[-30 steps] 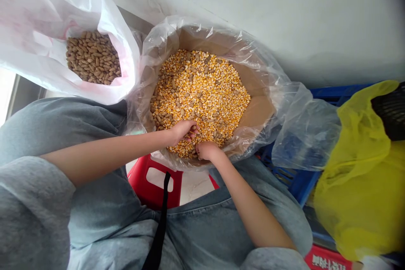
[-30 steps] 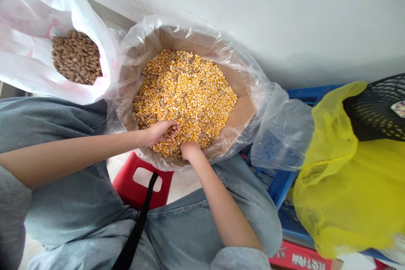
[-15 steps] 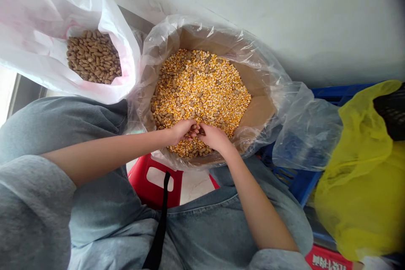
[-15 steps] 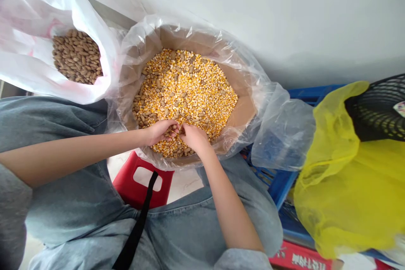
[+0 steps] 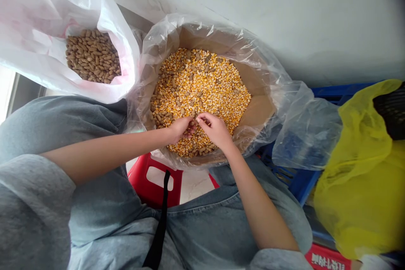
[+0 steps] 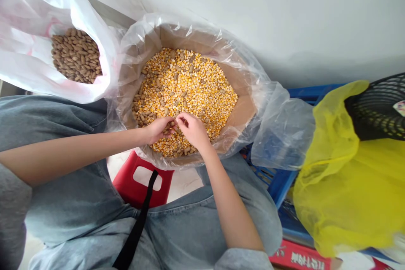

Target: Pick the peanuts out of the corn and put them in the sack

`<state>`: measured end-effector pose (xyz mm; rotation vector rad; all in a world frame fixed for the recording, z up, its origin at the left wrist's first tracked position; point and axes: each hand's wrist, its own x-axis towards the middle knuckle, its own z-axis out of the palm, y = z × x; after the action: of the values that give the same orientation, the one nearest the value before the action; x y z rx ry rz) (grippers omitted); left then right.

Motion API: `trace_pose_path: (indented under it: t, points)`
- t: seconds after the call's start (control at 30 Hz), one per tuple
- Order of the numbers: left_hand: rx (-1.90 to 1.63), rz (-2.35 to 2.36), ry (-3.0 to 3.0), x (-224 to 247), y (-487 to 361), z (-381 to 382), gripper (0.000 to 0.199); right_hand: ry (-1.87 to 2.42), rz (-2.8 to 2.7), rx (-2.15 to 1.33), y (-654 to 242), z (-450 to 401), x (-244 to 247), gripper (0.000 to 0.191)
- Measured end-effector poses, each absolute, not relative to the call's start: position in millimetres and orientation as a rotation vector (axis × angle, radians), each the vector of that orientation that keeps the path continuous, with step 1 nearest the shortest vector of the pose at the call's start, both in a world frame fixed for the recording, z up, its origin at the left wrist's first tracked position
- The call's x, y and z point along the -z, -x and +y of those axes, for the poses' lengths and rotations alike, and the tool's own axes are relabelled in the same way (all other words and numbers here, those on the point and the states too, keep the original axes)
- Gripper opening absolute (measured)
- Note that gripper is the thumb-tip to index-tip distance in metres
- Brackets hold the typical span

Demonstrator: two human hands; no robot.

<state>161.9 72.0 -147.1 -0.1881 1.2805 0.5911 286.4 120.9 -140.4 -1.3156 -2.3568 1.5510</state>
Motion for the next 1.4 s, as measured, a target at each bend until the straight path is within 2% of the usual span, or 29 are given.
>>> trace_pose_path:
  t: [0.23,0.57,0.67,0.8,0.97,1.1,1.23,1.4]
  points:
    - [-0.650,1.273,0.203,147.8,-164.3,72.1,0.015,1.186,-1.999,-1.953,-278.2,113.6,135.4,0.011]
    - [-0.712,1.207,0.180,148.1,-163.8,71.5,0.016,1.161,-1.894,-2.036,-277.5,111.8,128.6,0.016]
    - [-0.719,1.182,0.204,146.7,-163.3,72.3,0.017,1.187,-1.901,-1.956,-278.4,113.2,128.6,0.017]
    - [-0.674,1.124,0.196,144.3,-161.6,73.4,0.015,1.371,-1.978,-1.631,-283.2,118.3,137.6,0.021]
    - [-0.669,1.131,0.195,145.0,-161.7,73.6,0.018,1.413,-2.690,-1.251,-290.7,112.7,153.6,0.028]
    - [-0.668,1.133,0.207,145.1,-162.9,74.1,0.019,1.301,-3.087,-1.197,-290.0,96.8,161.8,0.031]
    - [-0.654,1.156,0.198,145.7,-163.1,73.9,0.018,1.265,-3.193,-1.145,-288.1,88.7,167.2,0.034]
    - [-0.638,1.164,0.176,146.9,-163.1,72.7,0.016,1.281,-3.238,-1.157,-289.4,89.3,170.6,0.028]
